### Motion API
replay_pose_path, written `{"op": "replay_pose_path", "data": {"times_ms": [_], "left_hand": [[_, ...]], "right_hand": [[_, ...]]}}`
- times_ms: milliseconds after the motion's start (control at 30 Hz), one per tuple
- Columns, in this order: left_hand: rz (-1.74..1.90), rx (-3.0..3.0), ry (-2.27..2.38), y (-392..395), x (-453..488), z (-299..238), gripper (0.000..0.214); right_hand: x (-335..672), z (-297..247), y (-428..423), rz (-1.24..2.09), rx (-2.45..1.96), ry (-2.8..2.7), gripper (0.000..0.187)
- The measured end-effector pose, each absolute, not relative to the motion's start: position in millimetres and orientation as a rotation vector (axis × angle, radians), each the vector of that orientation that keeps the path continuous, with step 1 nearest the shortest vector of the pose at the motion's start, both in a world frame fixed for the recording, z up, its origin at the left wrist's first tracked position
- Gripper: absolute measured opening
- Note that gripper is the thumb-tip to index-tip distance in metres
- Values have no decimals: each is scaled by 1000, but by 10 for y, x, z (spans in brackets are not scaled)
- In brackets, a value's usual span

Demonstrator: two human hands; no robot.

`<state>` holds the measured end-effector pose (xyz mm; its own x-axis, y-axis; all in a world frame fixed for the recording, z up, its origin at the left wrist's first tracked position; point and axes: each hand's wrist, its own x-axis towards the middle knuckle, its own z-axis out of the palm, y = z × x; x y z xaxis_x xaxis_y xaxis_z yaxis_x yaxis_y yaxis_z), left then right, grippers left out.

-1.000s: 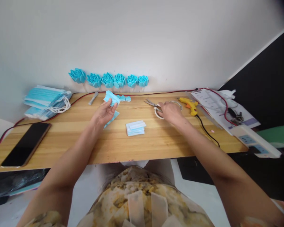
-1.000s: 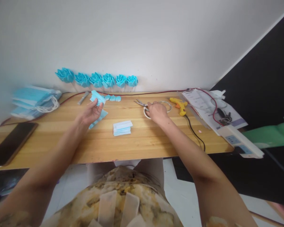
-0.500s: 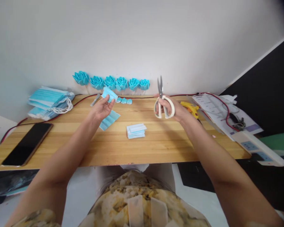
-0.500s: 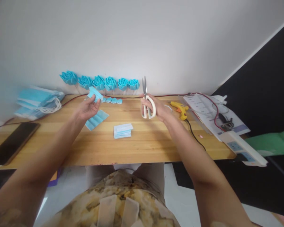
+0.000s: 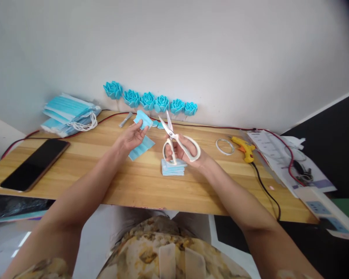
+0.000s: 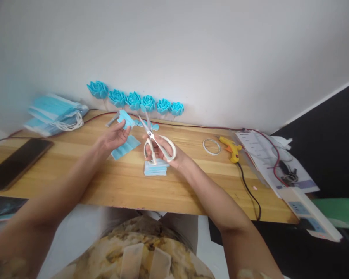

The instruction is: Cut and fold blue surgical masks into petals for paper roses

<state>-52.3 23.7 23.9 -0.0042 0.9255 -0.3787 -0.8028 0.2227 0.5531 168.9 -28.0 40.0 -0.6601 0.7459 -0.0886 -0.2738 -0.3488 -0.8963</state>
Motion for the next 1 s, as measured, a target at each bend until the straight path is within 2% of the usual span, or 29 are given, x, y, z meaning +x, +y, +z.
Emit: {"op": "replay_pose_path", "data": {"times_ms": [300, 600, 1000], "left_hand": [[1365, 191, 825, 220, -498, 237, 27], [1326, 216, 816, 174, -450, 274, 32], [1182, 406, 768, 77, -312, 162, 20]], "right_hand": [[1719, 234, -285, 2140, -734, -1213, 59], [1736, 225, -267, 2101, -808, -1252, 60], [1693, 130, -221, 2077, -800, -1249, 59]]}}
